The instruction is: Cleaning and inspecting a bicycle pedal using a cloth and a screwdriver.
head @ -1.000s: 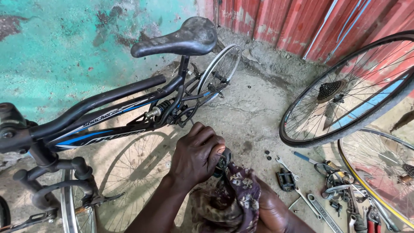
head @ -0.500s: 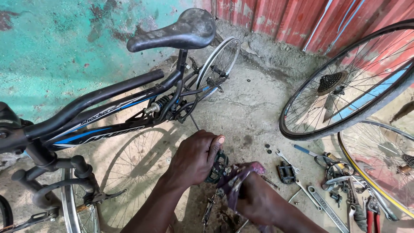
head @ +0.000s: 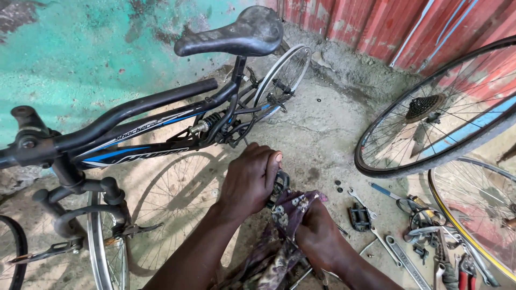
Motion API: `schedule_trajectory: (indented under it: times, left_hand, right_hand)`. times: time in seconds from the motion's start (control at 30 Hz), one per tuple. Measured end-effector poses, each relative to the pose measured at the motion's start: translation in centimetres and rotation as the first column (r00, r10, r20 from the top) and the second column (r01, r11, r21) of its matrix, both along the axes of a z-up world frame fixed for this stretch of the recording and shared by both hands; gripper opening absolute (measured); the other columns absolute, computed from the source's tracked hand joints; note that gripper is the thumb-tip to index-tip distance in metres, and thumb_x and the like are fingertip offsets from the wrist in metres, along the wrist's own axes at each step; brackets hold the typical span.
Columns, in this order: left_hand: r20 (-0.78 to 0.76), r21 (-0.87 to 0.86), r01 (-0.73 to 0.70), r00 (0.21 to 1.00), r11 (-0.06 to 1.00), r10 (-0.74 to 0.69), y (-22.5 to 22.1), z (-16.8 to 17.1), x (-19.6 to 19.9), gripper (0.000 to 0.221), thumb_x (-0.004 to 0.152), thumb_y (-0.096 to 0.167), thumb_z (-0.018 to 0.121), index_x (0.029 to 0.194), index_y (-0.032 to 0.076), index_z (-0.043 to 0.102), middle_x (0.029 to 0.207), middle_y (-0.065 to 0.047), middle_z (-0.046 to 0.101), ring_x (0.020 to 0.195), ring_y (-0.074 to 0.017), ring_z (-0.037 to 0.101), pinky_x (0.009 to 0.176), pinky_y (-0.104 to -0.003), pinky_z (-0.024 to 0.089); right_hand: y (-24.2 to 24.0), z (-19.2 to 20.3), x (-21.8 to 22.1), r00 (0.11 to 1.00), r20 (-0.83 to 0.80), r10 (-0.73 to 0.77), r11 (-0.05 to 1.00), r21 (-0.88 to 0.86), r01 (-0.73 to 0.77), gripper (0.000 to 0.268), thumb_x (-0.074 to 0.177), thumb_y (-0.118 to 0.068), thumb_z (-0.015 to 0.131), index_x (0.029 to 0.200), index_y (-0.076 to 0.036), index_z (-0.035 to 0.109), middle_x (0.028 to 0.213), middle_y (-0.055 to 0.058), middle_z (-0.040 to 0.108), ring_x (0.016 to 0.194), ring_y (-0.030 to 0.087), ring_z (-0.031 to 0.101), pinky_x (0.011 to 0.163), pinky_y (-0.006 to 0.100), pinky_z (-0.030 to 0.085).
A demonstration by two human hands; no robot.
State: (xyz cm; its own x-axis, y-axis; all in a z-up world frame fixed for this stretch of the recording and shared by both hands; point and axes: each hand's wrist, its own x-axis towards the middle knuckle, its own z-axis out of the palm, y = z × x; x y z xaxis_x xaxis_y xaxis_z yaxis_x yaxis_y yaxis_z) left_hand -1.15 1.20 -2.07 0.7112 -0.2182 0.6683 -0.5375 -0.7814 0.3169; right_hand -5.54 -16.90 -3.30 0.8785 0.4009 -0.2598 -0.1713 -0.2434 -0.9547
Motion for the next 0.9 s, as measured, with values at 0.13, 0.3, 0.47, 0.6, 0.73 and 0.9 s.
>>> schedule_trajectory:
  times: [0.13,0.3,0.47,0.6,0.73,0.9]
  left_hand:
    - [-0.398,-0.082,-0.053,0.917,0.995,0.016,-0.3,-1.1,0.5,0.053,0.109,0.034,0.037,0.075,0.003,0.064,0.073,-0.015,0.065,0.053,-0.0277,0.058,0.054,-0.046,0.049]
    - [-0.561,-0.084,-0.095,0.827,0.992,0.031,-0.7,-0.7,0.8,0.041,0.107,0.033,0.044,0.087,0.011,0.072,0.086,-0.006,0.074,0.067,-0.0225,0.066,0.065,-0.042,0.053]
    - [-0.251,-0.173,0.053,0.963,0.984,-0.096,0.0,0.8,1.1,0.048,0.097,0.048,0.061,0.101,0.001,0.071,0.091,-0.021,0.070,0.093,-0.0429,0.070,0.072,-0.057,0.060]
    - [0.054,-0.526,0.234,0.969,0.818,-0.243,-0.9,-2.1,2.8,0.021,0.089,0.029,0.079,0.093,0.009,0.073,0.092,-0.008,0.073,0.096,-0.0319,0.073,0.085,-0.042,0.060]
    - [0.165,-0.775,0.307,0.942,0.552,-0.292,-2.0,-2.5,2.9,0.027,0.089,0.010,0.078,0.068,0.002,0.063,0.078,-0.011,0.071,0.088,-0.0276,0.072,0.088,-0.040,0.059]
    - [0.025,-0.954,0.121,0.943,0.274,-0.332,-2.0,-2.7,3.2,0.040,0.101,0.017,0.067,0.064,0.005,0.058,0.063,-0.009,0.059,0.079,-0.0216,0.065,0.076,-0.037,0.060]
  right_hand:
    - [0.1,-3.5,0.8,0.903,0.418,0.101,0.993,0.015,-0.118,0.022,0.090,-0.007,0.060,0.070,-0.010,0.069,0.054,-0.002,0.056,0.039,0.010,0.044,0.034,0.029,0.034]
    - [-0.9,-2.6,1.9,0.992,0.110,-0.054,0.983,-0.170,0.072,0.032,0.097,-0.015,0.058,0.087,0.001,0.085,0.046,0.009,0.062,0.030,0.016,0.046,0.029,0.033,0.032]
    - [-1.9,-2.1,4.1,0.992,0.116,0.041,0.998,-0.056,-0.035,0.031,0.097,-0.016,0.059,0.085,-0.001,0.083,0.050,0.010,0.066,0.037,0.019,0.053,0.037,0.035,0.039]
    - [-2.5,-2.6,3.1,0.987,0.158,0.033,0.999,0.016,-0.036,0.031,0.098,-0.017,0.059,0.083,-0.002,0.082,0.053,0.011,0.068,0.041,0.020,0.057,0.042,0.036,0.043]
    - [-2.1,-2.9,1.8,0.973,0.232,-0.015,0.994,0.108,-0.011,0.031,0.098,-0.019,0.059,0.081,-0.003,0.080,0.058,0.012,0.072,0.047,0.023,0.063,0.049,0.038,0.049]
    - [-0.8,-3.6,1.0,0.953,0.295,-0.068,0.974,0.227,0.000,0.032,0.098,-0.020,0.059,0.079,-0.005,0.078,0.062,0.014,0.075,0.053,0.025,0.069,0.056,0.039,0.055]
